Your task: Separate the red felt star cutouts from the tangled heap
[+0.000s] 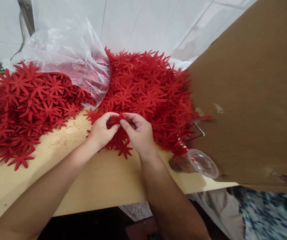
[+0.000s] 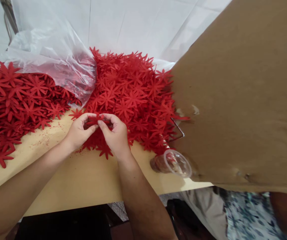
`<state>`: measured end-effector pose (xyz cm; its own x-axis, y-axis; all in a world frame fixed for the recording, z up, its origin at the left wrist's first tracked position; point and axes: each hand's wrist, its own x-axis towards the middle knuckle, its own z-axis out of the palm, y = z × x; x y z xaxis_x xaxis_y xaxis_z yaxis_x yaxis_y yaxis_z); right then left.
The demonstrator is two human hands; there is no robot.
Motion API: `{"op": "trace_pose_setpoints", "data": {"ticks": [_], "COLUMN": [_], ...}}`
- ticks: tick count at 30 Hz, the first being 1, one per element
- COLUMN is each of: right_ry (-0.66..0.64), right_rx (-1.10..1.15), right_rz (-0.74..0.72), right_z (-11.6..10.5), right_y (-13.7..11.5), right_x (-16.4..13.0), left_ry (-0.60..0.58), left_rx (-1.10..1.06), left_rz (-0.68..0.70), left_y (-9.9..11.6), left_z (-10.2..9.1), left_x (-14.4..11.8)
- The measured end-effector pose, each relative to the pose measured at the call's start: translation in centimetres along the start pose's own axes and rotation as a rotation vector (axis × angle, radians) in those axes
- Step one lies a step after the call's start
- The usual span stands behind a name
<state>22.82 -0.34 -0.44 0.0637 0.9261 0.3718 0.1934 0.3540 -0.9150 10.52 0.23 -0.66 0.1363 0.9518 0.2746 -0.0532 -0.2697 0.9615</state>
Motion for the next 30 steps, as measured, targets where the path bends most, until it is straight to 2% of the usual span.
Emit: {"op": "trace_pose_setpoints", "data": {"ticks": [4, 9, 14, 20, 25, 30], "right_ry": [0.085, 0.11, 0.073, 0.001, 0.013, -0.057], "right_rx": [-0.031, -0.166, -0.226, -0.174, -0.14, -0.114], "right_rz": [0.002, -0.061, -0.079, -0.067, -0.076, -0.06], "right_z": [-0.4, -0.7, -0.5, -0.2, -0.5, -0.6], "right_y": [-0.2, -0.4, -0.7, -1.1, -1.0, -0.3], "right_x": [0.2, 0.2, -0.1, -0.4, -0.2, 0.0], "left_ry": [0.053, 0.036, 0.032, 0.053, 0.167, 0.318], "left_rx": [0.016, -0.013, -0.045, -0.032, -0.105, -0.214], "left_rz": [-0.034, -0.035, -0.037, -0.053, -0.061, -0.138], "left_y": [0.2, 0.6, 0.7, 0.6, 0.4, 0.7], "left_z": [0.0, -0.2, -0.2, -0.1, -0.7, -1.5], "left_x": [0.1, 0.1, 0.0, 0.1, 0.7, 0.9]}}
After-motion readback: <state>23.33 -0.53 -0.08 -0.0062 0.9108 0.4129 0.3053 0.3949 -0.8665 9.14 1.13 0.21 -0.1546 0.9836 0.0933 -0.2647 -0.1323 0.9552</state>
